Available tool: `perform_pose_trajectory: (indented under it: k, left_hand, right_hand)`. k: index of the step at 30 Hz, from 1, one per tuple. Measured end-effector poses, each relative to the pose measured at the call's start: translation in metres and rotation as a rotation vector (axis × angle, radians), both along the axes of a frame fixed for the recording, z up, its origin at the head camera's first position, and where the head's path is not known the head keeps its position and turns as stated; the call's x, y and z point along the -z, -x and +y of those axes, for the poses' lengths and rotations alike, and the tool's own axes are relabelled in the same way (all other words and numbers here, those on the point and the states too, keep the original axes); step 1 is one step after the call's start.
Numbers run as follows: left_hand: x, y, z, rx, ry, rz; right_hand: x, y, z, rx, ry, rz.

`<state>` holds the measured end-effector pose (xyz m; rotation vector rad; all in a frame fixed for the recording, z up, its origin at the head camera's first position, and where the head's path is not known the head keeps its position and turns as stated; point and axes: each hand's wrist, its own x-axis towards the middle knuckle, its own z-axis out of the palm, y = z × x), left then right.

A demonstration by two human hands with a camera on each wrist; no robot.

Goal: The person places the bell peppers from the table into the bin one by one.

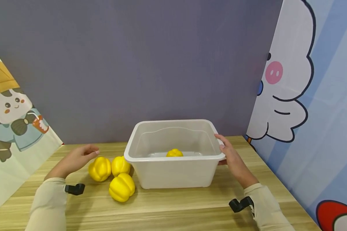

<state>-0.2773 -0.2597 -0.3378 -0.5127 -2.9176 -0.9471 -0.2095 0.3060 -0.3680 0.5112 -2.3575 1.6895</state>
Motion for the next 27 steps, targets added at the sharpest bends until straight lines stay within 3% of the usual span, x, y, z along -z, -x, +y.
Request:
perform_pose_trajectory:
  k: [18, 27]
  left_hand:
    - [0.010, 0.002, -0.010, 0.013, 0.016, -0.106]
    - [0.016, 0.003, -0.016, 0.002, 0.043, -0.148]
  right_hand:
    - [-0.001, -0.003, -0.001, 0.004, 0.005, -0.006]
    - [-0.002, -0.003, 0.001, 0.006, -0.045, -0.004]
